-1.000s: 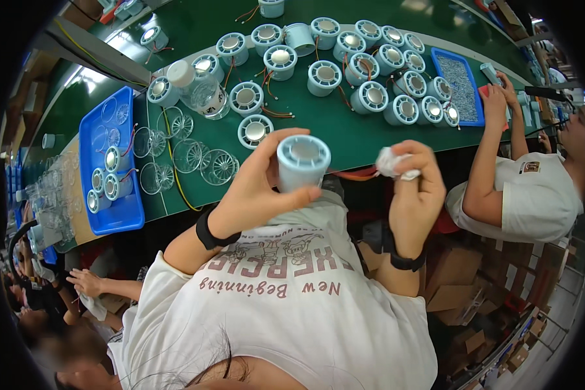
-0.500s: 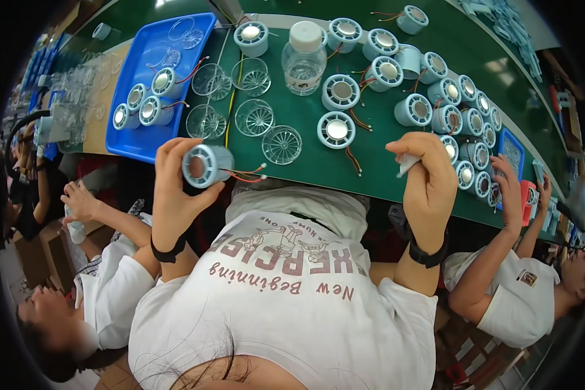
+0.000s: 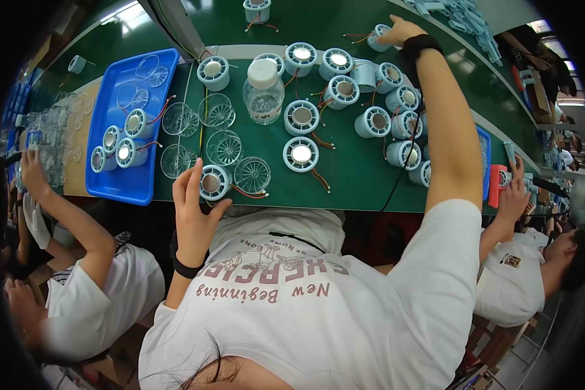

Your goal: Wiping plastic components with a cloth and placing them into cardboard boxes on a factory production line.

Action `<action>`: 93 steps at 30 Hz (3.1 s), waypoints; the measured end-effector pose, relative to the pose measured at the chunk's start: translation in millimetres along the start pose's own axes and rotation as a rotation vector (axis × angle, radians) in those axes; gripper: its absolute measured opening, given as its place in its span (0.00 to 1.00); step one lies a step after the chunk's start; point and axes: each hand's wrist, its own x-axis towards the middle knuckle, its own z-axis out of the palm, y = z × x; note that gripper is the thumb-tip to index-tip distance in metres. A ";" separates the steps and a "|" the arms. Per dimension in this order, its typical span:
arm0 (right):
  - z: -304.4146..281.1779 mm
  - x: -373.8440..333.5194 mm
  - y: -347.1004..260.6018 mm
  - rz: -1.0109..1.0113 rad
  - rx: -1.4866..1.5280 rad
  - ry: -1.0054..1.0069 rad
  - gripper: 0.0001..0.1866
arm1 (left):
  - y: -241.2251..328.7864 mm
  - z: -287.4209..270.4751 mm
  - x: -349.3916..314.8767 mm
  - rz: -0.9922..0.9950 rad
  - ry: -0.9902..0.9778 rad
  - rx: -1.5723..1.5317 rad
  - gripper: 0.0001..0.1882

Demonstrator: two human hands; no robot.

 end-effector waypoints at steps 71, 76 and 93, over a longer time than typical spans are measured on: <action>-103.0 -210.6 -30.2 -0.087 0.336 0.073 0.26 | 71.3 -23.0 63.2 -0.140 -0.502 -1.008 0.18; -92.6 -188.4 -43.0 -0.452 0.051 -0.156 0.23 | 63.5 -21.4 66.8 -0.172 -0.483 -0.978 0.17; 19.9 58.1 14.1 -0.288 0.101 -0.106 0.38 | 67.2 -17.7 72.9 -0.132 -0.503 -0.820 0.15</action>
